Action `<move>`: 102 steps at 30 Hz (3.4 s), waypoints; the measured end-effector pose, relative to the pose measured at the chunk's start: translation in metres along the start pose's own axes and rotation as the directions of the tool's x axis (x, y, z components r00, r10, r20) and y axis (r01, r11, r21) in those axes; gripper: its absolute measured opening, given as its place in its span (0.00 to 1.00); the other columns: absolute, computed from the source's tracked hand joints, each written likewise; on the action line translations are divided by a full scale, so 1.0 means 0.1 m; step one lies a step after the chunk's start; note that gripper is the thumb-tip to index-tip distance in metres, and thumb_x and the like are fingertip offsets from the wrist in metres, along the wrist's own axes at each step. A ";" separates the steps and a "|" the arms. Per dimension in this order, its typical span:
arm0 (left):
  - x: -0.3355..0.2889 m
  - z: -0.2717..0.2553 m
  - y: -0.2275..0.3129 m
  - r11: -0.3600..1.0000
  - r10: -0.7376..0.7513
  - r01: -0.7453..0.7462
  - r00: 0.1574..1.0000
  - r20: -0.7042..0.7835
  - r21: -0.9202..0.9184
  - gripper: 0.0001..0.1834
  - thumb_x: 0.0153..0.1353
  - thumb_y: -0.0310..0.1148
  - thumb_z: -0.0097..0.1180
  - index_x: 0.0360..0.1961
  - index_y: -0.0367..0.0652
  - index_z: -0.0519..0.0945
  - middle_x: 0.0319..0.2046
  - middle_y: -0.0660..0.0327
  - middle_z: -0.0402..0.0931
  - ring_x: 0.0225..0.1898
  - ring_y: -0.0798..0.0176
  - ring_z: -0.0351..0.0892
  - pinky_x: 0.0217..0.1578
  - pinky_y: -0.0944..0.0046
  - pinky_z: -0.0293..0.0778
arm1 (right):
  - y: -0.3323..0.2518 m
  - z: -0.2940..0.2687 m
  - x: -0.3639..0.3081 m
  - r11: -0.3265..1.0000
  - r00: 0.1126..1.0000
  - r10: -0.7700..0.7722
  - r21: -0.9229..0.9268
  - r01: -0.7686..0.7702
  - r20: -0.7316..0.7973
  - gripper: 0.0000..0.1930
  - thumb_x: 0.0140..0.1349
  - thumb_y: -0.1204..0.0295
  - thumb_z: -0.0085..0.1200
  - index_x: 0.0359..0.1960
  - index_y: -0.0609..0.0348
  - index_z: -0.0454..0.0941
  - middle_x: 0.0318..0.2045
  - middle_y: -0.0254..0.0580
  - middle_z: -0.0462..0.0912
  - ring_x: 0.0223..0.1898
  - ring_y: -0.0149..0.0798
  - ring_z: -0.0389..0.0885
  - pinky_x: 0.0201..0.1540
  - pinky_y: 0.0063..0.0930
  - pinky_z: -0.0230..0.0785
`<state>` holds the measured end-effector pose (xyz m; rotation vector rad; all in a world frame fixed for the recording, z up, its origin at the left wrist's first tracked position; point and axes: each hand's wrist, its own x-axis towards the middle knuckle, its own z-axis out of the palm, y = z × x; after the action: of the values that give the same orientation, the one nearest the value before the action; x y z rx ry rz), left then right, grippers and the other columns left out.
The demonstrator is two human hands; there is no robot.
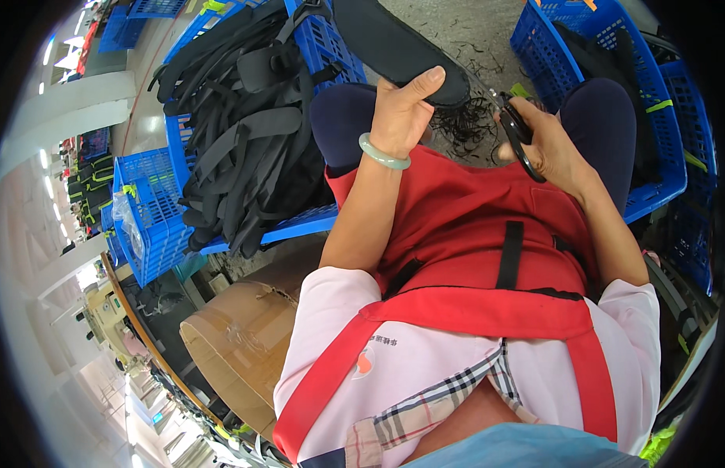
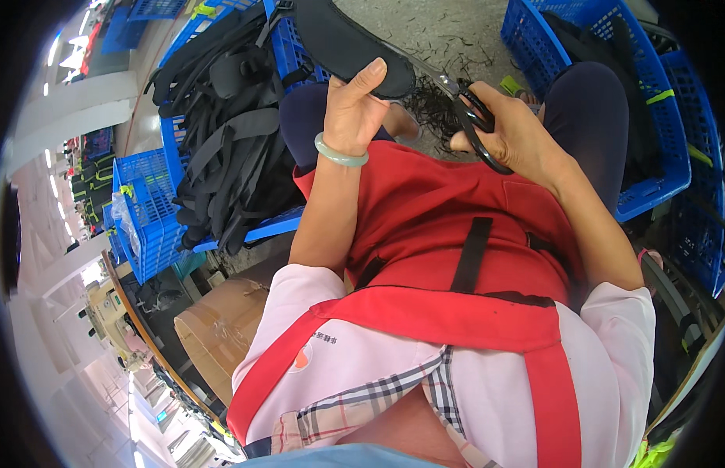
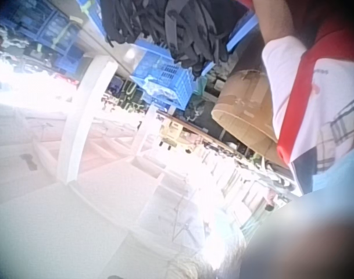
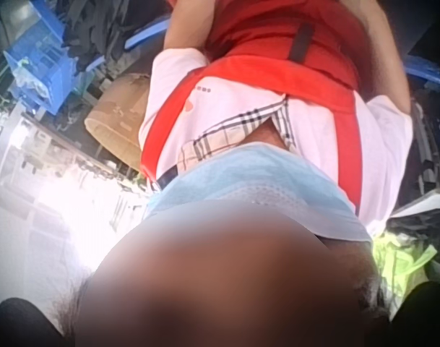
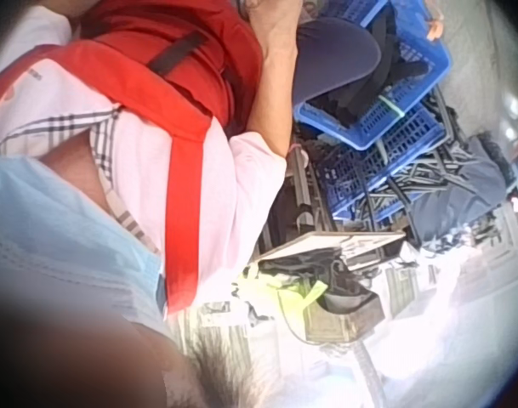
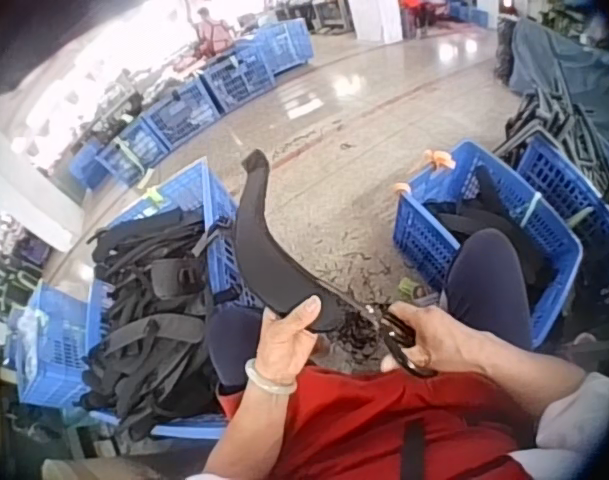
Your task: Trimming or cutting black fabric pieces using scissors.
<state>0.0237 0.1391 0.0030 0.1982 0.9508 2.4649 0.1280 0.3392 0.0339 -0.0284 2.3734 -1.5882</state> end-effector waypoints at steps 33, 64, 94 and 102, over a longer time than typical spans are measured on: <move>-0.06 -0.07 -0.02 0.992 0.001 -0.013 0.995 0.098 0.122 0.10 0.55 0.16 0.59 0.37 0.40 0.79 0.34 0.64 0.79 0.38 0.66 0.80 0.43 0.64 0.77 | 0.04 0.05 -0.02 0.997 0.997 -0.075 -0.011 0.075 -0.013 0.23 0.55 0.56 0.64 0.33 0.63 0.68 0.22 0.29 0.62 0.27 0.25 0.59 0.28 0.22 0.56; -0.07 -0.11 -0.06 0.998 -0.004 0.002 0.999 0.038 0.067 0.12 0.53 0.17 0.62 0.37 0.42 0.79 0.34 0.64 0.80 0.37 0.67 0.80 0.42 0.65 0.76 | -0.01 0.09 0.03 0.988 0.999 -0.049 -0.149 0.045 -0.020 0.28 0.51 0.52 0.65 0.32 0.64 0.64 0.17 0.41 0.63 0.22 0.36 0.60 0.26 0.33 0.57; -0.05 -0.08 -0.04 1.000 0.025 -0.025 0.999 0.043 0.005 0.12 0.55 0.16 0.60 0.40 0.41 0.79 0.37 0.63 0.80 0.39 0.65 0.80 0.43 0.63 0.77 | 0.12 0.16 0.17 0.991 0.998 -0.028 -0.132 0.022 -0.047 0.25 0.52 0.64 0.65 0.40 0.63 0.63 0.29 0.56 0.75 0.34 0.60 0.74 0.36 0.39 0.66; -0.08 -0.09 0.01 1.000 -0.009 0.009 1.000 0.021 -0.003 0.11 0.55 0.17 0.60 0.38 0.42 0.80 0.36 0.63 0.81 0.39 0.65 0.81 0.43 0.64 0.77 | -0.01 0.06 0.07 0.971 0.995 -0.093 -0.225 0.086 -0.021 0.27 0.51 0.64 0.66 0.44 0.61 0.61 0.26 0.47 0.73 0.28 0.47 0.70 0.32 0.34 0.64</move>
<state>0.0277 0.1287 -0.0025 0.2184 0.9365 2.4516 0.1225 0.3323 0.0317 -0.1606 2.5981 -1.3591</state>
